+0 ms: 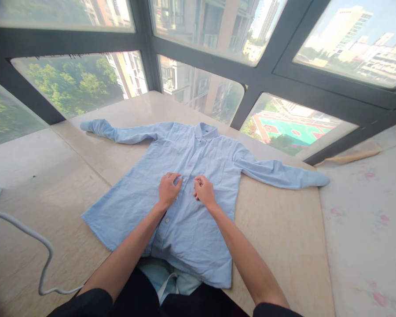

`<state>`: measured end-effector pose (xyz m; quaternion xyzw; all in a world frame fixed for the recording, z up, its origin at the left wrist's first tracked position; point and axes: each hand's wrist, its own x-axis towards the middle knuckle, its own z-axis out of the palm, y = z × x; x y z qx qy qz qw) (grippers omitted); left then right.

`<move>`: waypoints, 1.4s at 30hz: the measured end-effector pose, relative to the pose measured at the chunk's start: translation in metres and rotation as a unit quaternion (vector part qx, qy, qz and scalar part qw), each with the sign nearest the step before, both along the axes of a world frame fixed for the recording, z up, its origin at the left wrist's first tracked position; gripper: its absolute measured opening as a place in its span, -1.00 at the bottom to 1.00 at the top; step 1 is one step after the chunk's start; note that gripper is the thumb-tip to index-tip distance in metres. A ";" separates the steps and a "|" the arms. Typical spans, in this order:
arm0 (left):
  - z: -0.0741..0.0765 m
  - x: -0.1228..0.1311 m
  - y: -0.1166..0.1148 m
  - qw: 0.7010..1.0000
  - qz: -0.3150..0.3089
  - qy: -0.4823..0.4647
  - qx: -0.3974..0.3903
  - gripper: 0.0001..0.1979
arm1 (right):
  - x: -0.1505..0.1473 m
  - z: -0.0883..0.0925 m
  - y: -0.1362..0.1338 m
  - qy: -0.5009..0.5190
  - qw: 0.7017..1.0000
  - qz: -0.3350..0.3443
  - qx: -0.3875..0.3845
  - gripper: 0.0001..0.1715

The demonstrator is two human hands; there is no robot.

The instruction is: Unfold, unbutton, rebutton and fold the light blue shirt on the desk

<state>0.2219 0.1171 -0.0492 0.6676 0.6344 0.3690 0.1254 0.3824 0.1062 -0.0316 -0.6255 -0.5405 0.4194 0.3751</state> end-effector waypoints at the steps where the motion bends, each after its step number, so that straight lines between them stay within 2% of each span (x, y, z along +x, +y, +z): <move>1: 0.000 0.000 0.000 1.000 -0.005 0.014 0.003 -0.75 | 0.003 -0.001 -0.002 -0.001 1.000 -0.001 0.010 -0.79; 3: 0.000 0.000 0.000 0.999 -0.028 0.046 0.008 -0.72 | 0.009 -0.006 -0.007 -0.014 0.999 -0.004 0.045 -0.76; 5: 0.000 0.001 0.000 0.996 -0.052 0.077 0.004 -0.73 | 0.017 -0.011 -0.012 -0.053 0.992 -0.010 0.112 -0.74; 9: 0.004 0.002 -0.002 0.993 -0.054 0.109 -0.013 -0.71 | 0.035 -0.023 -0.022 -0.140 0.961 -0.024 0.237 -0.71; 14: 0.007 0.002 -0.001 0.994 -0.038 0.094 -0.038 -0.70 | 0.060 -0.032 -0.038 -0.201 0.945 -0.070 0.248 -0.63; 18: 0.007 -0.008 0.011 0.993 -0.053 0.096 -0.048 -0.68 | 0.076 -0.036 -0.049 -0.252 0.935 -0.072 0.237 -0.58; 21: 0.010 -0.031 0.028 0.990 -0.059 0.120 -0.050 -0.64 | 0.087 -0.035 -0.052 -0.276 0.930 -0.096 0.222 -0.55; 28: 0.031 -0.121 0.059 0.959 0.063 0.257 -0.105 -0.59 | 0.108 -0.022 -0.057 -0.381 0.905 -0.122 0.145 -0.51; 32: 0.040 -0.159 0.065 0.949 0.103 0.259 -0.150 -0.56 | 0.116 -0.009 -0.057 -0.437 0.891 -0.106 0.064 -0.53; 37: 0.044 -0.178 0.073 0.951 0.093 0.163 -0.244 -0.73 | 0.124 0.003 -0.047 -0.417 0.904 -0.088 -0.001 -0.63; 42: 0.045 -0.185 0.079 0.946 0.113 0.151 -0.263 -0.80 | 0.138 0.008 -0.043 -0.373 0.922 -0.101 -0.029 -0.58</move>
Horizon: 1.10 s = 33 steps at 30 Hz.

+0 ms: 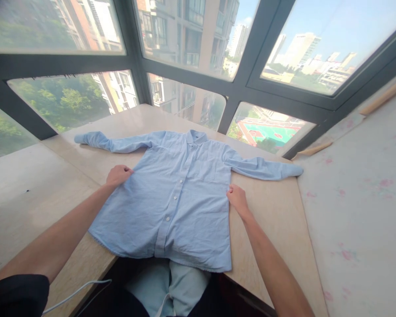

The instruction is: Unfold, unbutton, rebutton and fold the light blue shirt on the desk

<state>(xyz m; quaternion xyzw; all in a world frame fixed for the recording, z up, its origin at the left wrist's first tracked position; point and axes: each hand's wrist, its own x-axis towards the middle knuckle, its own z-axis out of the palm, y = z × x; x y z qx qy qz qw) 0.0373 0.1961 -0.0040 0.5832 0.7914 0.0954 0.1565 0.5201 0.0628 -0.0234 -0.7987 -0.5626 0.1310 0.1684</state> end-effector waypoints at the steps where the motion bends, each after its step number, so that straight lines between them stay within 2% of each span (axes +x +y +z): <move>1: 0.000 -0.001 0.001 1.000 0.003 0.002 -0.005 -0.81 | 0.003 0.001 -0.001 0.009 1.000 -0.003 -0.002 -0.57; 7: 0.000 -0.003 0.003 0.999 0.012 0.021 -0.035 -0.79 | 0.013 0.001 -0.009 0.054 0.998 -0.011 -0.003 -0.54; 10: 0.001 -0.004 0.005 0.999 -0.006 0.025 -0.048 -0.79 | 0.012 -0.001 -0.011 0.059 0.998 -0.016 0.004 -0.58; 13: 0.003 -0.006 0.009 0.997 -0.029 0.012 -0.071 -0.80 | 0.009 -0.002 -0.012 0.042 0.999 -0.017 0.027 -0.60; 16: 0.007 -0.005 0.013 0.997 -0.028 -0.028 -0.063 -0.67 | -0.001 0.000 -0.011 -0.002 0.997 0.007 0.075 -0.61; 19: 0.008 0.002 0.019 0.997 -0.019 -0.061 -0.032 -0.64 | -0.021 0.004 -0.004 -0.005 0.991 0.066 0.117 -0.62; 24: 0.001 0.020 0.034 0.997 -0.003 -0.081 0.013 -0.72 | -0.066 0.010 0.024 0.051 0.963 0.219 0.146 -0.63; 29: -0.004 0.030 0.056 0.995 0.007 -0.098 0.026 -0.68 | -0.100 0.009 0.066 0.038 0.938 0.322 0.119 -0.51; 33: -0.005 0.032 0.073 0.995 0.018 -0.099 0.019 -0.75 | -0.112 0.008 0.103 -0.023 0.932 0.356 0.069 -0.43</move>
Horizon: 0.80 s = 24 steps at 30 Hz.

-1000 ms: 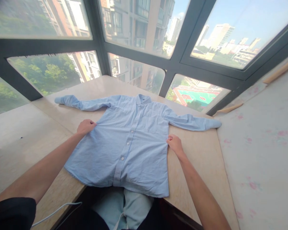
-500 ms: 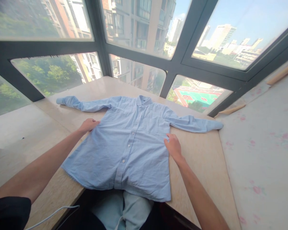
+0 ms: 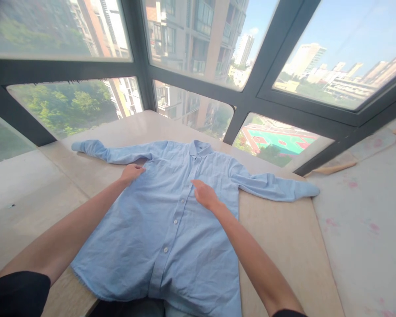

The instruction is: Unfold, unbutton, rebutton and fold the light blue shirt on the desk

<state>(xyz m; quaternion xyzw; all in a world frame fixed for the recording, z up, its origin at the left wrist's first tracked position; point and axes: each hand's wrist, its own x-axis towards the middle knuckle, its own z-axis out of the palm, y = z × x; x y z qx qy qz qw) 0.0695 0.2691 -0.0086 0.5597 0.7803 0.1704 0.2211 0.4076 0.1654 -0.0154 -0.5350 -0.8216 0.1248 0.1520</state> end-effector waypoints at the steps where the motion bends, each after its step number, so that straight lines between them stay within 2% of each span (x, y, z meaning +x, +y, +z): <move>1: 0.000 0.000 0.003 1.000 0.003 0.003 -0.003 -0.77 | -0.002 0.000 0.008 -0.021 1.000 0.005 -0.006 -0.42; 6: 0.001 -0.001 0.008 0.998 0.032 0.028 -0.036 -0.78 | -0.005 0.000 0.031 -0.094 0.992 0.082 -0.017 -0.27; 9: 0.003 -0.003 0.013 0.996 0.044 0.027 -0.067 -0.84 | -0.002 0.000 0.033 -0.124 0.986 0.113 -0.015 -0.30; 15: 0.014 -0.006 0.041 0.979 0.080 -0.156 -0.101 -0.80 | 0.001 -0.001 0.031 -0.136 0.981 0.140 -0.011 -0.29; 17: 0.017 -0.007 0.051 0.968 0.102 -0.216 -0.082 -0.75 | -0.001 -0.001 0.031 -0.147 0.978 0.147 -0.013 -0.33; 21: 0.015 -0.009 0.067 0.908 0.212 -0.360 0.030 -0.82 | -0.004 0.002 0.029 -0.159 0.976 0.148 -0.004 -0.48; 24: 0.009 -0.011 0.078 0.897 0.248 -0.356 0.089 -0.67 | -0.003 0.002 0.027 -0.157 0.978 0.140 0.012 -0.58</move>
